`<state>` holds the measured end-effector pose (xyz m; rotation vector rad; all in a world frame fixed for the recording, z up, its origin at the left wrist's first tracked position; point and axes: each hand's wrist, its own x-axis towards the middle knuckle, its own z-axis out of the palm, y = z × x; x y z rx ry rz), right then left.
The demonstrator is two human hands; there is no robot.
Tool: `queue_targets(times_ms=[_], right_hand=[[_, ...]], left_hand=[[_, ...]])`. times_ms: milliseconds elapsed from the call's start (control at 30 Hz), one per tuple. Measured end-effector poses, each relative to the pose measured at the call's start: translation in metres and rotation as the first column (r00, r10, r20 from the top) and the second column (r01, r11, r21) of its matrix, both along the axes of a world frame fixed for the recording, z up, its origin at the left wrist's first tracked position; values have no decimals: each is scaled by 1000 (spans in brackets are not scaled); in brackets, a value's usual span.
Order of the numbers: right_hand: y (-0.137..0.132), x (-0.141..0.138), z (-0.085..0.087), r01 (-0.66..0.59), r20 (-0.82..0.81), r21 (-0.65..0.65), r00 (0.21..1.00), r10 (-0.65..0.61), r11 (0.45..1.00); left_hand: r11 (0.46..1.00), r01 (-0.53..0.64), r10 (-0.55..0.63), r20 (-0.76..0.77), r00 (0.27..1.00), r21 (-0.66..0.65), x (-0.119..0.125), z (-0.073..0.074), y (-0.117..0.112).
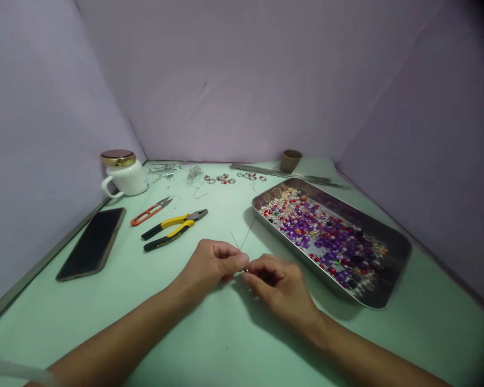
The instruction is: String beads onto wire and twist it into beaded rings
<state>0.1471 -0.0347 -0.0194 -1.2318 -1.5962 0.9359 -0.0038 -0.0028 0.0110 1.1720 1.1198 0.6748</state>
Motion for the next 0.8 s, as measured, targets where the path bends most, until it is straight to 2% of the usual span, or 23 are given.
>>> queue_targets(times_ms=[67, 167, 267, 333, 433, 533, 667, 733, 800], right_hand=[[-1, 0, 0, -6, 14, 6, 1000, 6, 1000], [-1, -1, 3, -83, -105, -83, 992, 74, 993], [-1, -2, 7, -216, -316, -217, 938, 141, 952], [0, -2, 9, -266, -408, -282, 903, 136, 922], [2, -2, 9, -207, -413, -320, 909, 60, 925], [3, -2, 6, -89, -323, -307, 946, -15, 947], [1, -3, 3, -66, -231, -252, 973, 7, 965], [0, -1, 4, -68, -239, -214, 971, 15, 974], [2, 1, 5, -46, -335, -219, 942, -31, 975]], left_hand=[[999, -20, 22, -93, 995, 30, 2, 4, -2], [999, 0, 5, -122, 993, 37, 1, 8, -1], [994, 96, -95, -25, 995, 45, -3, 6, 3], [990, 133, -136, 82, 987, 46, -6, 3, 4], [994, 104, -107, 165, 980, 26, -6, -3, 5], [998, 54, -55, 132, 990, 15, -3, -6, 3], [999, 45, -45, 97, 994, 5, -2, -7, 2], [1000, 29, -30, 137, 990, 12, -3, -5, 4], [999, -31, 25, 223, 975, 22, -4, -2, 7]])
